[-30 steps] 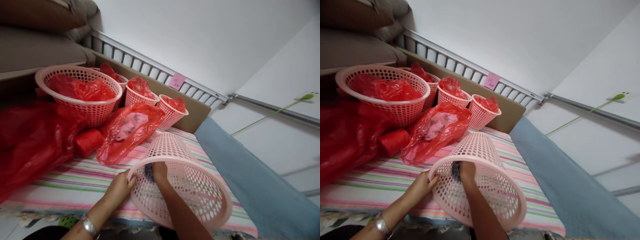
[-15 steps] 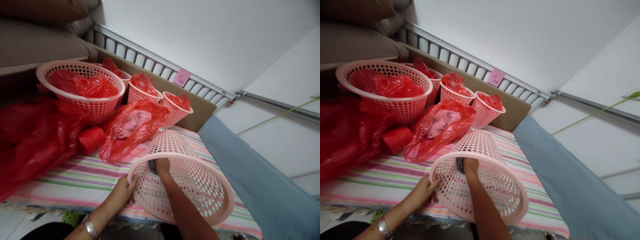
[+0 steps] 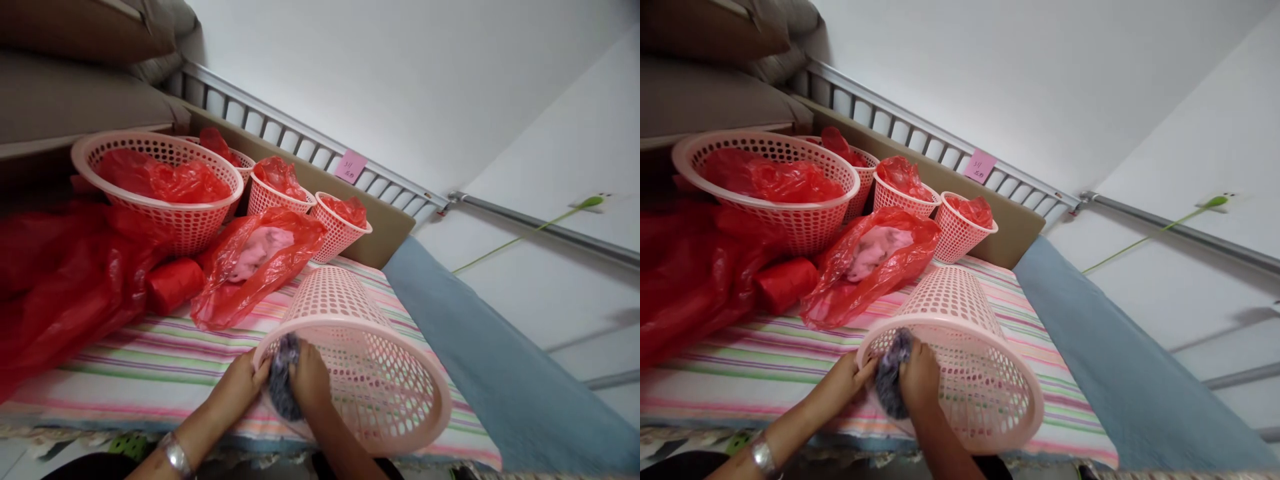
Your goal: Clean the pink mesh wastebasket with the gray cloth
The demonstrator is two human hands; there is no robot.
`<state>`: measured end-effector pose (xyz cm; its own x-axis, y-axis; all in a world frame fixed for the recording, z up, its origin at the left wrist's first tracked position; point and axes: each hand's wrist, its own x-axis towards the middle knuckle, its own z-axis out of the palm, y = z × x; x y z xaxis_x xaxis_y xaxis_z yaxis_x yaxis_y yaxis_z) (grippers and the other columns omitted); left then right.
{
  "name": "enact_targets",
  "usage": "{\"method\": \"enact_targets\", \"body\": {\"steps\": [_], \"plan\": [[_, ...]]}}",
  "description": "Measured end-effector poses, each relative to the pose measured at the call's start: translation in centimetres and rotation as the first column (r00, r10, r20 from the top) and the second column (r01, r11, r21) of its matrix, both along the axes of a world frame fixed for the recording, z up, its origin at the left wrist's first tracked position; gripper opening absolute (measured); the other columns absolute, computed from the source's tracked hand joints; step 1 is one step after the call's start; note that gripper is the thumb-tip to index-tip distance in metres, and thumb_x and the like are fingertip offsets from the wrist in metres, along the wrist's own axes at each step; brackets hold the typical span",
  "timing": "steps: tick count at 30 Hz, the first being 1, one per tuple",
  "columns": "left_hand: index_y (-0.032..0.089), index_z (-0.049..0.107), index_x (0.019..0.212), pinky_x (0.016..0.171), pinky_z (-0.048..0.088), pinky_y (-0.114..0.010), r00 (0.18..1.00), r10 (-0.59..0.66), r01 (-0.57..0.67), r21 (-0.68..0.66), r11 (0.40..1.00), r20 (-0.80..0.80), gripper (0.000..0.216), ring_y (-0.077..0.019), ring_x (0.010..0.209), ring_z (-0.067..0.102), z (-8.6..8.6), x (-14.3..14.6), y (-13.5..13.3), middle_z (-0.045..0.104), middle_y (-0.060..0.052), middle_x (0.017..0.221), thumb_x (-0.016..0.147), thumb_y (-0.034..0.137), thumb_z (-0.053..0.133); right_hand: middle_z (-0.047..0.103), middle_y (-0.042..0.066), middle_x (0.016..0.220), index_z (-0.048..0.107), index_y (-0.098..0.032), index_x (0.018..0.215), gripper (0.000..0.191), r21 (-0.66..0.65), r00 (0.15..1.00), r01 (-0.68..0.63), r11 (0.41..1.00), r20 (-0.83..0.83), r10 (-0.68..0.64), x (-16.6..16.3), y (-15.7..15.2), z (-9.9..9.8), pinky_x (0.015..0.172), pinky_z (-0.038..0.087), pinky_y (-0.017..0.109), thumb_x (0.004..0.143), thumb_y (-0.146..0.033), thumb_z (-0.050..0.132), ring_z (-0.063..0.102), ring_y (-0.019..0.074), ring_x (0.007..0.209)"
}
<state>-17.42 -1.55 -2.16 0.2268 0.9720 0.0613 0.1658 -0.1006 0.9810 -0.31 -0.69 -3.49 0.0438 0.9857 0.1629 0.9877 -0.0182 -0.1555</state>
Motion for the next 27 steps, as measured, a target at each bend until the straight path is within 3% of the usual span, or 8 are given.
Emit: {"method": "enact_targets", "body": {"steps": [4, 7, 11, 14, 18, 20, 25, 27], "plan": [[0.016, 0.068, 0.088, 0.068, 0.044, -0.026, 0.991, -0.035, 0.04, 0.036, 0.999, -0.129, 0.027, -0.0229, 0.076, 0.066, 0.5, -0.6, 0.5, 0.073, -0.007, 0.082, 0.083, 0.028, 0.044, 0.065, 0.012, 0.102, 0.062, -0.015, 0.106, 0.032, 0.067, 0.995, 0.072, 0.995, -0.069, -0.068, 2.3, 7.3, 0.0, 0.088, 0.041, 0.033, 0.079, -0.019, 0.045, 0.057, 0.0248, 0.102], [0.017, 0.066, 0.089, 0.067, 0.044, -0.026, 0.981, -0.063, 0.074, 0.057, 0.996, -0.185, 0.026, -0.0223, 0.075, 0.064, 1.3, -1.2, 1.0, 0.072, -0.007, 0.081, 0.084, 0.026, 0.042, 0.062, 0.011, 0.114, 0.058, -0.016, 0.113, 0.036, 0.126, 0.99, 0.091, 0.988, -0.122, -0.075, 3.5, 11.0, -0.3, 0.096, 0.037, 0.034, 0.088, -0.025, 0.034, 0.048, 0.0236, 0.117], [0.015, 0.065, 0.085, 0.066, 0.045, -0.027, 0.982, -0.029, 0.04, 0.052, 0.998, -0.185, 0.028, -0.0218, 0.072, 0.064, 1.4, -1.4, 1.4, 0.071, -0.008, 0.079, 0.086, 0.028, 0.041, 0.059, 0.011, 0.121, 0.056, -0.015, 0.118, 0.04, 0.167, 0.981, 0.109, 0.98, -0.176, -0.079, 4.2, 12.9, -0.7, 0.094, 0.039, 0.034, 0.091, -0.03, 0.029, 0.049, 0.0229, 0.116], [0.014, 0.064, 0.095, 0.074, 0.047, -0.029, 0.996, 0.017, -0.014, 0.033, 0.999, -0.088, 0.028, -0.0228, 0.083, 0.065, 0.2, -0.8, 0.7, 0.072, -0.01, 0.089, 0.085, 0.033, 0.046, 0.057, 0.009, 0.125, 0.055, -0.017, 0.12, 0.04, 0.176, 0.982, 0.109, 0.978, -0.172, -0.079, 4.2, 12.9, -0.7, 0.095, 0.038, 0.033, 0.091, -0.033, 0.032, 0.049, 0.0224, 0.116], [0.011, 0.062, 0.081, 0.042, 0.042, -0.025, 0.999, -0.044, 0.041, -0.219, 0.975, -0.011, 0.049, -0.0186, 0.042, 0.059, -1.9, 0.5, -0.5, 0.064, -0.005, 0.051, 0.087, 0.05, 0.034, 0.058, 0.01, 0.123, 0.056, -0.018, 0.118, 0.037, 0.138, 0.988, 0.113, 0.984, -0.124, -0.096, 3.7, 12.2, -0.1, 0.096, 0.036, 0.033, 0.089, -0.03, 0.038, 0.049, 0.0236, 0.117], [0.013, 0.059, 0.068, 0.037, 0.038, -0.023, 0.998, -0.054, 0.06, -0.27, 0.961, 0.029, 0.055, -0.016, 0.032, 0.053, -2.8, 0.8, -0.8, 0.054, 0.0, 0.037, 0.087, 0.055, 0.03, 0.063, 0.013, 0.111, 0.06, -0.015, 0.11, 0.033, 0.093, 0.99, 0.118, 0.989, -0.087, -0.11, 2.8, 10.9, 0.2, 0.091, 0.039, 0.035, 0.084, -0.024, 0.043, 0.054, 0.026, 0.108], [0.013, 0.061, 0.067, 0.039, 0.043, -0.026, 0.997, -0.01, 0.03, -0.262, 0.965, 0.076, 0.055, -0.0195, 0.035, 0.057, -3.2, 0.7, -0.6, 0.057, -0.003, 0.036, 0.085, 0.057, 0.033, 0.063, 0.013, 0.099, 0.056, -0.013, 0.114, 0.043, 0.037, 0.999, 0.045, 0.998, 0.024, -0.046, -0.5, 2.5, -0.1, 0.083, 0.042, 0.035, 0.072, -0.013, 0.051, 0.057, 0.0264, 0.095], [0.011, 0.065, 0.078, 0.052, 0.051, -0.03, 0.997, 0.015, -0.002, -0.175, 0.985, 0.074, 0.05, -0.0236, 0.052, 0.066, -2.9, 0.6, -0.4, 0.068, -0.007, 0.05, 0.085, 0.053, 0.038, 0.062, 0.011, 0.101, 0.058, -0.016, 0.109, 0.041, 0.008, 0.999, -0.03, 1.0, 0.032, 0.03, -1.4, -1.5, -0.4, 0.086, 0.041, 0.035, 0.069, -0.012, 0.051, 0.056, 0.0262, 0.097]]}}
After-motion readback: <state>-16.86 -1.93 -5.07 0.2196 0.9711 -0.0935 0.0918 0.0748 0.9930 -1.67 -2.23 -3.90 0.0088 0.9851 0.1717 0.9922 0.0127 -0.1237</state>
